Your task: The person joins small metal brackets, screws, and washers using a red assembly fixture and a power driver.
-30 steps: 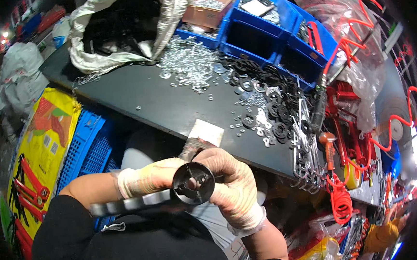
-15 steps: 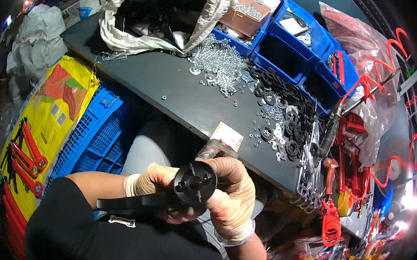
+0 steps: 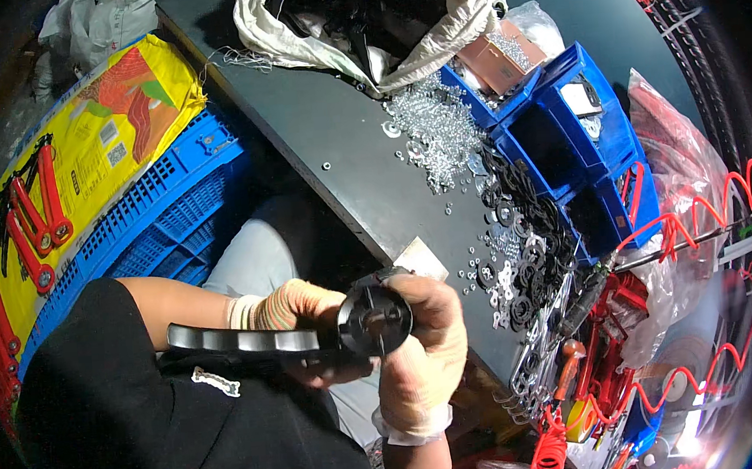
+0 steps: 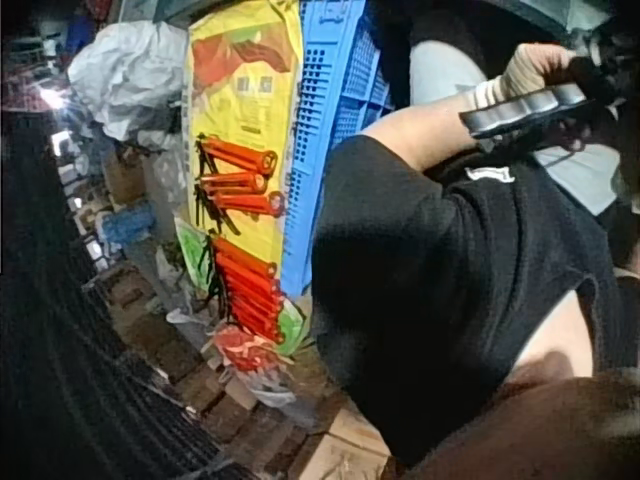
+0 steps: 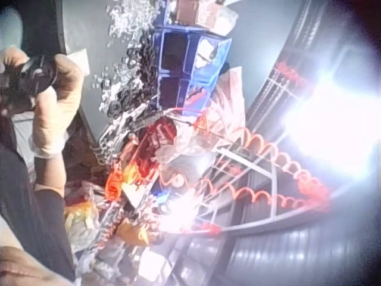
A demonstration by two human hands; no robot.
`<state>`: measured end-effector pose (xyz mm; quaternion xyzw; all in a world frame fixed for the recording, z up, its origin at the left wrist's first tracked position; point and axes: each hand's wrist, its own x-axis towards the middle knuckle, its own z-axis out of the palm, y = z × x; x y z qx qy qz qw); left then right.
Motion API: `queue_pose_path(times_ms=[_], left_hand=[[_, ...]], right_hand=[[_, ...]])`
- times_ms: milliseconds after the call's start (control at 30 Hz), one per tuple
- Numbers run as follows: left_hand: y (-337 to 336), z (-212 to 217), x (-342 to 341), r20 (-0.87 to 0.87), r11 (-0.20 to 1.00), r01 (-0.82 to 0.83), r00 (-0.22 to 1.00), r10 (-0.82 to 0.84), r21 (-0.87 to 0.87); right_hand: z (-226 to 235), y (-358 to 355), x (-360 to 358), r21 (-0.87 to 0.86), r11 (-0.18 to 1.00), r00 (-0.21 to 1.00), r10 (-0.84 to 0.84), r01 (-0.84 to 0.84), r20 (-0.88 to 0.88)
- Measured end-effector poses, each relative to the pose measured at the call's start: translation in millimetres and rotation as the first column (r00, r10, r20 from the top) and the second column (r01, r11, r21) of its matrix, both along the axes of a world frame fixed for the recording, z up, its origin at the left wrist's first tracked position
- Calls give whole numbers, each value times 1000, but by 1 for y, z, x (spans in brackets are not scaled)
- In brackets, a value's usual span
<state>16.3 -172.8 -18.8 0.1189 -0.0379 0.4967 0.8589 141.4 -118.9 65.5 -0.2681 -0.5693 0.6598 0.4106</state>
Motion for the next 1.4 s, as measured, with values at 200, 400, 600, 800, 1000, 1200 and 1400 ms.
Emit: queue_pose_path(times_ms=[200, 400, 600, 800, 1000, 1200, 1400], left_hand=[[9, -3, -2, 134, 974, 194, 975, -179, -115], [11, 25, -23, -348, 964, 223, 900, -260, -143], [-2, 41, -30, -318, 888, 414, 830, -458, -199], [-12, 46, -26, -285, 913, 367, 869, -404, -177], [7, 26, -21, -253, 842, 469, 809, -531, -268], [1, 11, -17, -246, 881, 353, 866, -435, -314], [-3, 12, -20, -284, 923, 327, 882, -375, -204]], right_hand=[[-24, 13, 8, 395, 914, 946, -42, -93, 321], [1, 7, 8, -69, 988, 955, 149, -136, 256], [25, 4, 17, -315, 898, 899, 383, -307, 213], [9, -15, 28, -420, 885, 947, 286, -201, 149], [-12, -21, 30, -368, 923, 971, 184, -117, 155], [20, -7, 31, -309, 916, 925, 324, -254, 200], [14, -11, 34, -367, 904, 904, 328, -217, 274]])
